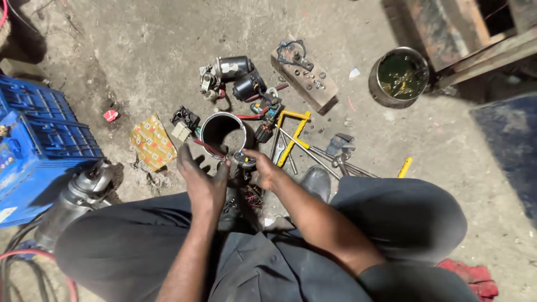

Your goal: Disassembling and inspecting mechanical motor components using a screwdriver.

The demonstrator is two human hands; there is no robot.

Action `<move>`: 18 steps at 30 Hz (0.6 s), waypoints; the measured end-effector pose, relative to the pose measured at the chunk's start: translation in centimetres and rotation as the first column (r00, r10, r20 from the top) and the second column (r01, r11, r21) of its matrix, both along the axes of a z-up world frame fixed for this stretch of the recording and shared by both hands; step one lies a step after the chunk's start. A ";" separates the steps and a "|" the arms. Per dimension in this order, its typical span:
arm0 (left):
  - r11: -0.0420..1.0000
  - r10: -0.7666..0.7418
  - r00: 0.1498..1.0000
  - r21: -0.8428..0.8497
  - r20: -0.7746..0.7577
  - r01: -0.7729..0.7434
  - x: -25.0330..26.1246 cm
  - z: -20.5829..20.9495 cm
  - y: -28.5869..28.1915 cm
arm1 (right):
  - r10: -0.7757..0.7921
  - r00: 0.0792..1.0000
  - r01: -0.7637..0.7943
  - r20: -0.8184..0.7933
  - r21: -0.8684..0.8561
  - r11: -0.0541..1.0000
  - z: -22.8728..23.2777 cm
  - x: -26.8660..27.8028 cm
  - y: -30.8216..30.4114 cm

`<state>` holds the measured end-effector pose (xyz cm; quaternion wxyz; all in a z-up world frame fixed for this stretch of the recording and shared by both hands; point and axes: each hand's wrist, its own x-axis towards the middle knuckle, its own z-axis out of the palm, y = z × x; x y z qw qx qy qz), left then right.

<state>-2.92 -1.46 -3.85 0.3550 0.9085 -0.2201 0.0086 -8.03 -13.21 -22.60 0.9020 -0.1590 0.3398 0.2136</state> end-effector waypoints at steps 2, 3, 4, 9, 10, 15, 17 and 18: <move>0.999 0.041 0.997 -0.029 -0.068 -0.043 0.0 -2.0 0.7 | -0.001 0.999 0.000 -0.043 -0.040 0.999 0.7 0.3 0.3; 0.999 0.038 0.981 0.013 -0.189 -0.036 0.1 -3.2 1.1 | 0.025 1.000 -0.024 0.005 -0.109 0.994 0.9 0.4 0.6; 0.998 0.036 0.951 0.053 -0.307 -0.021 0.3 -4.4 1.3 | 0.054 0.997 -0.044 0.050 -0.179 0.983 1.0 0.6 0.9; 0.987 0.157 0.926 0.085 -0.344 -0.136 1.4 -3.3 0.4 | -0.011 0.999 0.005 -0.030 -0.185 0.983 8.7 1.9 0.3; 0.983 0.186 0.876 0.076 -0.445 -0.169 1.8 -2.8 0.0 | -0.032 0.995 0.011 -0.100 -0.205 0.979 10.1 2.2 0.0; 0.799 -0.107 0.590 -0.423 -0.800 -0.428 4.9 -1.6 0.0 | 0.161 0.960 -0.115 0.229 -0.199 0.973 13.8 3.3 -7.5; 0.695 -0.271 0.412 -0.473 -0.870 -0.541 6.1 -0.8 -0.3 | 0.265 0.939 -0.219 0.219 -0.214 0.952 13.1 4.8 -12.1; 0.602 -0.352 0.358 -0.502 -0.865 -0.621 6.5 0.2 -0.9 | 0.180 0.968 -0.079 0.173 -0.472 0.878 11.6 6.0 -14.8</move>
